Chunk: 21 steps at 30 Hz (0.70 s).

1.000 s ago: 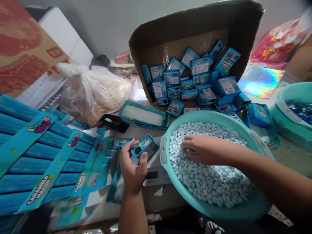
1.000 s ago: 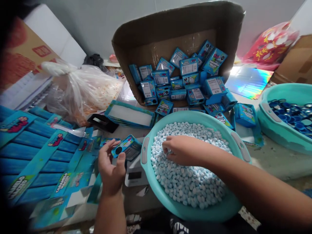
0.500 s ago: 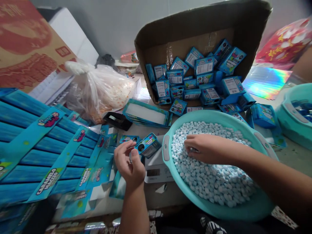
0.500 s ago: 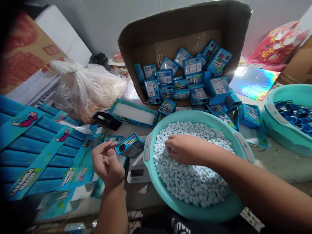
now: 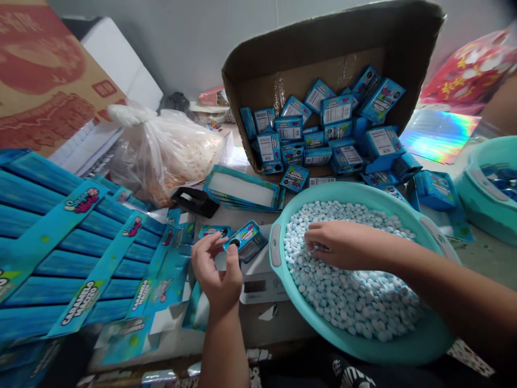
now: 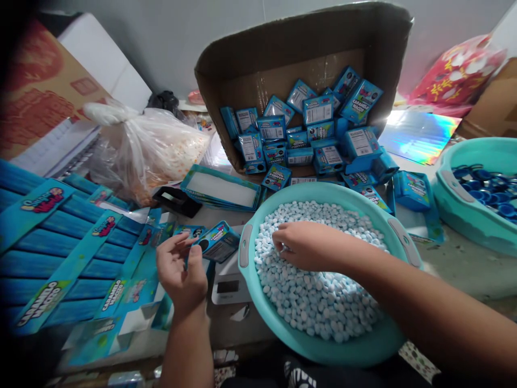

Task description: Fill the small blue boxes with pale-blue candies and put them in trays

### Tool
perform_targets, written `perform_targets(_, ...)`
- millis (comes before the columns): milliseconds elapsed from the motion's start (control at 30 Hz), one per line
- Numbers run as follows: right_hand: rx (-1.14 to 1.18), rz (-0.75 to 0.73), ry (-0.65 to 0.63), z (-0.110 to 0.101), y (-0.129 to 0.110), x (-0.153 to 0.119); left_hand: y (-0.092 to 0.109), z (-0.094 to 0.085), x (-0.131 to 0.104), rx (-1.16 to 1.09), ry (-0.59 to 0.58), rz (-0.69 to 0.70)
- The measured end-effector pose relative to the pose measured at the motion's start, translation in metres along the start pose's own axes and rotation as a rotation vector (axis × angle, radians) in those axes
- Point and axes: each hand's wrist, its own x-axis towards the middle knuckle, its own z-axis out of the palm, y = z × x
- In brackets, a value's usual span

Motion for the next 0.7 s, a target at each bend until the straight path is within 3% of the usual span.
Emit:
perform_targets(167,-0.001,0.016,-0.009,-0.002,-0.003,-0.001,0.003,-0.001,0.003,0.096,-0.017,0.121)
perform_targets(300,-0.003,0.001,-0.012,-0.003,-0.005,0.001,0.007,0.000,0.005,0.226,-0.232,0.276)
perform_targets(433,-0.026,-0.011,0.002,-0.002,-0.006,0.001,0.015,-0.002,0.009,0.232,-0.376,0.298)
perform_targets(533,-0.024,0.001,0.018,-0.003,-0.006,0.000,0.026,-0.013,0.013,0.282,-0.295,0.305)
perform_targets(700,-0.027,0.008,0.024,-0.005,-0.007,-0.002,0.033,-0.044,0.026,0.575,0.124,0.241)
